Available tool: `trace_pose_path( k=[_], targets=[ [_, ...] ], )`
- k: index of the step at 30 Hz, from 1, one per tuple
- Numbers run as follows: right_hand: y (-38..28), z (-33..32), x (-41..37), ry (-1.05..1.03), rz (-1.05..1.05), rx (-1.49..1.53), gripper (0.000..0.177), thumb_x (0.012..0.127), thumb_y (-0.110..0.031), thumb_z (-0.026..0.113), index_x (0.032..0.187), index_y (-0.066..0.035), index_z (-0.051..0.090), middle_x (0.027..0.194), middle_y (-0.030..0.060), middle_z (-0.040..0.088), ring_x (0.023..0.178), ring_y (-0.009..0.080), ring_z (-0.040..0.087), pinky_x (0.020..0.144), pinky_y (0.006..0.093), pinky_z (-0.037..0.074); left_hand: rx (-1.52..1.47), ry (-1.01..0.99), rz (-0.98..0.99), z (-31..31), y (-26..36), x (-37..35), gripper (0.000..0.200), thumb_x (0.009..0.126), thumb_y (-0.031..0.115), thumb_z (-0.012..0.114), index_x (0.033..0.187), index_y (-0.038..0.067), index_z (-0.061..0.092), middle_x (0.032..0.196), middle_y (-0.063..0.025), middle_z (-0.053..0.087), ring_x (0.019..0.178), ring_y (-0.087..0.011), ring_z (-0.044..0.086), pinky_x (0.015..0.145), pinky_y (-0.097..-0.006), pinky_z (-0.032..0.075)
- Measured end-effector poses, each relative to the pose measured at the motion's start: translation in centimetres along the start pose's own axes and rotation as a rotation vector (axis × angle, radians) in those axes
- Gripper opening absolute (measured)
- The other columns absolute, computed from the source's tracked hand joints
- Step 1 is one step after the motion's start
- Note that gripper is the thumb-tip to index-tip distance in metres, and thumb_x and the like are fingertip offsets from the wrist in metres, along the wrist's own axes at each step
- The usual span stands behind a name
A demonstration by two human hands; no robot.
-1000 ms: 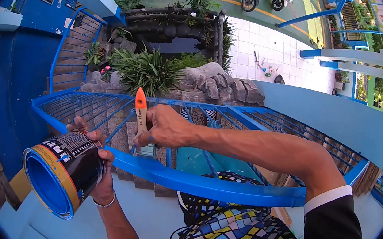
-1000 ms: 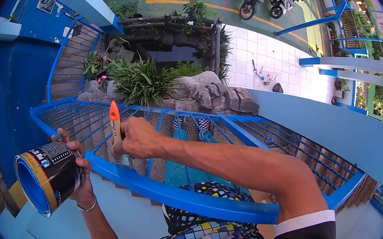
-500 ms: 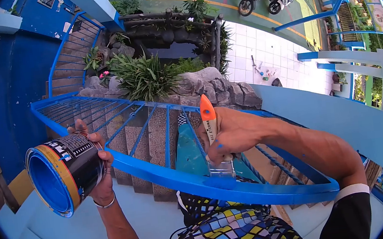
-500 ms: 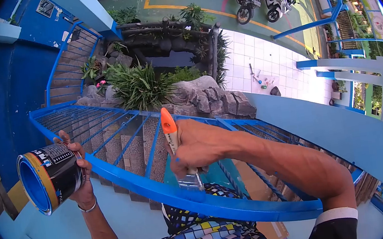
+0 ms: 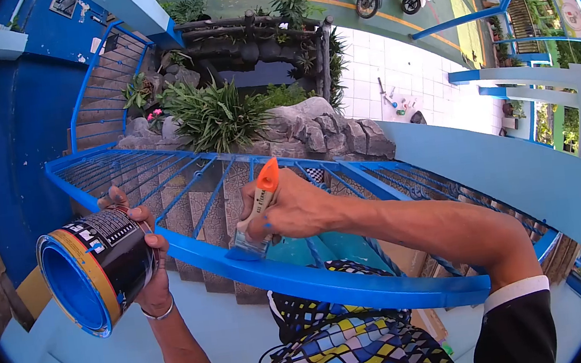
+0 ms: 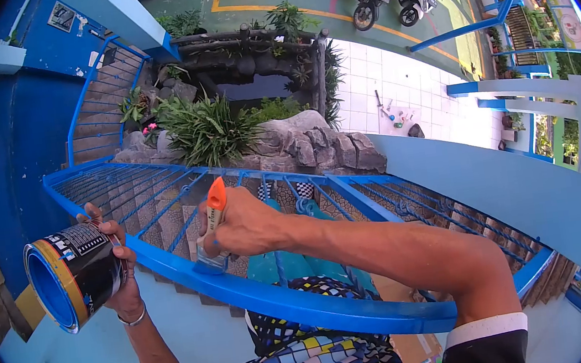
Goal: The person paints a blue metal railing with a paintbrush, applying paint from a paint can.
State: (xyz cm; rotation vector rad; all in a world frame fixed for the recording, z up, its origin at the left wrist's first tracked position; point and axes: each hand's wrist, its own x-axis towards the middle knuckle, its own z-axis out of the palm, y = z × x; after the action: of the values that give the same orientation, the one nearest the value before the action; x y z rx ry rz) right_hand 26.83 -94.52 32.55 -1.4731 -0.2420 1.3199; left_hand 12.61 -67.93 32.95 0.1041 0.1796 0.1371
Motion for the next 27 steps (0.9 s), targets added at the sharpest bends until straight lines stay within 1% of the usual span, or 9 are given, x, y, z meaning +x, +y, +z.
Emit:
trace_pose_path(
  k=[4,6,12,15,18,19,21,24,27],
  targets=[
    [-3.0,-4.6,-7.3,-0.104,0.268,-0.068,0.022,0.074,-0.014,0.078,0.085,0.002,0.068,0.082,0.0099,0.068,0.072,0.0184,0.066,0.063,0.0355,0.053,0.0,0.01,-0.009,-0.1,0.2,0.0,0.082,0.092,0.035,0.077,0.16,0.016,0.035,0.169,-0.0059,0.027,0.141,-0.0328,0.042,0.108,-0.0621,0.048],
    [-3.0,-6.9,-10.3,-0.157,0.218,-0.15,0.024,0.072,-0.015,0.079,0.084,0.002,0.068,0.081,0.0093,0.07,0.075,0.0175,0.067,0.068,0.035,0.053,0.014,0.008,-0.02,0.3,0.2,0.4,0.083,0.092,0.036,0.077,0.161,0.017,0.034,0.169,-0.0062,0.027,0.141,-0.0333,0.042,0.108,-0.0623,0.048],
    [-8.1,-12.7,-16.5,-0.338,0.495,-0.311,0.025,0.069,-0.014,0.082,0.087,0.001,0.073,0.085,0.0085,0.075,0.077,0.0169,0.069,0.073,0.0329,0.054,0.011,0.012,-0.047,0.5,-0.6,0.8,0.083,0.092,0.038,0.077,0.161,0.018,0.035,0.169,-0.007,0.028,0.141,-0.0335,0.042,0.108,-0.0619,0.049],
    [-10.9,-13.6,-18.3,-0.18,0.255,-0.332,0.027,0.07,-0.012,0.088,0.09,0.0,0.076,0.087,0.0083,0.076,0.079,0.0162,0.071,0.072,0.0315,0.054,0.004,-0.017,-0.071,1.3,-1.8,1.3,0.08,0.092,0.037,0.076,0.16,0.019,0.036,0.169,-0.0072,0.029,0.141,-0.0332,0.043,0.106,-0.0618,0.049],
    [-13.8,-12.5,-18.6,0.093,-0.35,-0.284,0.027,0.071,-0.006,0.093,0.093,0.0,0.078,0.088,0.0095,0.077,0.08,0.0143,0.071,0.07,0.0292,0.055,0.015,0.022,-0.114,2.5,-3.3,1.4,0.075,0.095,0.04,0.073,0.158,0.02,0.039,0.166,-0.0079,0.035,0.138,-0.0343,0.046,0.103,-0.0614,0.051],
    [-15.4,-11.6,-18.6,0.128,-0.478,-0.249,0.036,0.063,0.002,0.092,0.093,0.0,0.074,0.09,0.0149,0.076,0.084,0.0256,0.076,0.072,0.0333,0.06,0.031,0.023,-0.12,3.1,-3.7,1.5,0.073,0.095,0.041,0.072,0.158,0.02,0.04,0.165,-0.008,0.036,0.137,-0.0347,0.047,0.102,-0.0614,0.052],
    [-18.0,-9.1,-18.5,0.185,-0.708,-0.202,0.04,0.061,0.002,0.093,0.095,-0.001,0.073,0.091,0.0145,0.076,0.084,0.0271,0.076,0.072,0.035,0.062,0.007,-0.034,-0.143,4.2,-5.2,1.8,0.066,0.099,0.043,0.067,0.156,0.019,0.044,0.164,-0.0098,0.037,0.137,-0.0378,0.049,0.103,-0.061,0.052],
    [-21.9,-4.2,-19.3,0.26,-0.839,-0.332,0.043,0.058,0.002,0.093,0.096,-0.003,0.073,0.091,0.0135,0.076,0.085,0.029,0.077,0.07,0.0379,0.063,-0.058,-0.138,-0.209,5.1,-6.6,2.2,0.066,0.101,0.045,0.062,0.156,0.014,0.044,0.16,-0.0158,0.041,0.137,-0.0421,0.05,0.106,-0.0621,0.05],
    [-25.2,0.4,-19.4,0.253,-0.9,-0.594,0.035,0.067,0.002,0.089,0.1,0.0,0.076,0.09,0.0116,0.077,0.08,0.0247,0.076,0.067,0.0338,0.061,-0.027,-0.102,-0.203,4.7,-8.7,2.0,0.07,0.104,0.053,0.051,0.157,0.008,0.041,0.155,-0.0222,0.049,0.137,-0.0451,0.052,0.112,-0.0599,0.048]
  ],
)
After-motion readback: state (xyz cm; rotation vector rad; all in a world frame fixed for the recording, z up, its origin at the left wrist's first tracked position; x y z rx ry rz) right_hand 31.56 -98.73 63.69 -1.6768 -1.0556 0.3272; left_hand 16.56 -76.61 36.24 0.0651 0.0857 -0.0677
